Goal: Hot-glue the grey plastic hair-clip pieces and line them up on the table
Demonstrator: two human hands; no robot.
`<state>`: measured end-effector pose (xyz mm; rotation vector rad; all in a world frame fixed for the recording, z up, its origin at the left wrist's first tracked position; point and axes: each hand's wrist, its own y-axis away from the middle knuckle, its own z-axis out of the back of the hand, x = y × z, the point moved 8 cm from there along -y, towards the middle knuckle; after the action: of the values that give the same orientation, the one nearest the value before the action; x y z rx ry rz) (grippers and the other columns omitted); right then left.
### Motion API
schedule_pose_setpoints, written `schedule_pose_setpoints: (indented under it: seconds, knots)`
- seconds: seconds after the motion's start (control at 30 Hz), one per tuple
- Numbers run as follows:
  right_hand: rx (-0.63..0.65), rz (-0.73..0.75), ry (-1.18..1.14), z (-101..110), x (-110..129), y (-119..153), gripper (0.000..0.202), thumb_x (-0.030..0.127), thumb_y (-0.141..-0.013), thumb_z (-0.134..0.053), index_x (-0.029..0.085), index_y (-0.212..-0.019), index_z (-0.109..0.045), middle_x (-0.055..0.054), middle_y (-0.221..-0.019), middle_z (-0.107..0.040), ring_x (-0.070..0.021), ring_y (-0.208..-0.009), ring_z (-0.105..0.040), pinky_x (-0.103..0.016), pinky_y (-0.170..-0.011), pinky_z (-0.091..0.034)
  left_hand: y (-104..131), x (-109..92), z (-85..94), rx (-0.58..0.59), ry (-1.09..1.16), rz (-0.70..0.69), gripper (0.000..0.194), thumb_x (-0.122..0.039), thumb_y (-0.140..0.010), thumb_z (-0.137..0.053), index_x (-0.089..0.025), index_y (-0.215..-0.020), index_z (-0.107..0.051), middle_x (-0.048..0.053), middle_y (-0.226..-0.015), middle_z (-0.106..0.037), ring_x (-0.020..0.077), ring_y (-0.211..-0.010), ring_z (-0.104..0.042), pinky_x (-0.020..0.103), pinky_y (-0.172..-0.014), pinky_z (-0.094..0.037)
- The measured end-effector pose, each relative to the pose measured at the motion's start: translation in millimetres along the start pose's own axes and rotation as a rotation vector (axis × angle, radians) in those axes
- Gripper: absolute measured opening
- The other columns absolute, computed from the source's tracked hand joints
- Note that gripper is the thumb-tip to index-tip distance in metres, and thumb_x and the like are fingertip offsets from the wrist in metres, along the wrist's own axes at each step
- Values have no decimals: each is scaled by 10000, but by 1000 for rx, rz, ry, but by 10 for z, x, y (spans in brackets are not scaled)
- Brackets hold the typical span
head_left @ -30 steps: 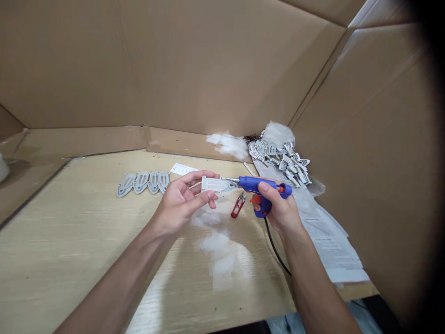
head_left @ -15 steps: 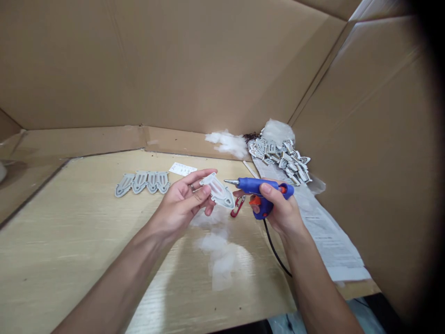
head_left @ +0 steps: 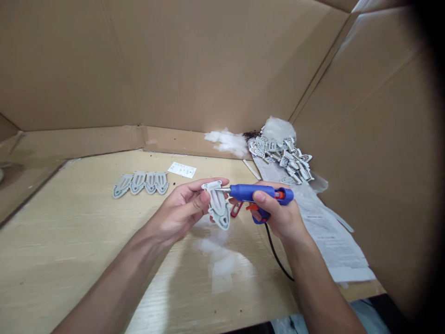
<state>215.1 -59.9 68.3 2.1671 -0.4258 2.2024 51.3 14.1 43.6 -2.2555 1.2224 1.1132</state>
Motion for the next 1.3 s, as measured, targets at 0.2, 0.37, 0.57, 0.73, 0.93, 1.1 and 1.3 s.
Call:
schedule_pose_setpoints:
  seconds: [0.2,0.37,0.57,0.73,0.93,1.1,1.3]
  knots:
    - [-24,-10,20,32,-1,9,330,486,-920,-798,161,-871,-816,-38,-637,-686,-98,-471,-569,-185,-418,-407,14,-44,-5,-40,24,-18,469,-369,-785,-879,-164,-1197,-788,74,-994,-824,77,-847,-781,100,-760,-588]
    - [-19,-15,60,33,3,2,333,485,-923,-794,153,-931,-825,-91,-798,-779,-103,-483,-578,-198,-410,-390,20,-32,24,-53,0,-11,462,-378,-788,-876,-169,-1189,-781,66,-995,-819,87,-874,-779,114,-770,-584]
    - [-21,-14,9,17,-2,-4,327,491,-913,-798,170,-855,-817,-34,-608,-675,-101,-449,-537,-196,-396,-378,13,-43,1,-62,24,-12,488,-390,-751,-902,-149,-1159,-786,79,-957,-818,103,-820,-768,146,-735,-580]
    - [-38,-34,17,17,-23,-16,364,521,-881,-815,163,-814,-799,-34,-606,-667,-101,-436,-508,-211,-389,-388,13,-56,-37,-35,31,-17,428,-378,-789,-869,-169,-1153,-786,73,-971,-826,120,-840,-788,162,-761,-607]
    - [-36,-7,12,29,-36,-20,325,488,-909,-796,171,-836,-809,-14,-572,-630,-96,-437,-515,-197,-396,-384,10,-52,-44,-21,32,-27,406,-376,-805,-854,-173,-1151,-788,73,-999,-826,111,-866,-791,145,-772,-613]
    - [-40,-17,44,26,-34,-15,372,521,-903,-793,158,-826,-803,-35,-604,-666,-102,-440,-518,-211,-397,-383,10,-45,-29,-49,28,-20,434,-380,-777,-878,-168,-1145,-787,66,-957,-815,94,-824,-770,136,-745,-592]
    - [-51,-29,158,42,14,5,376,542,-924,-777,170,-929,-836,-42,-652,-703,-107,-471,-541,-212,-410,-375,7,-51,82,-144,-86,-60,507,-433,-726,-915,-194,-1158,-801,60,-1002,-799,75,-821,-715,143,-736,-549]
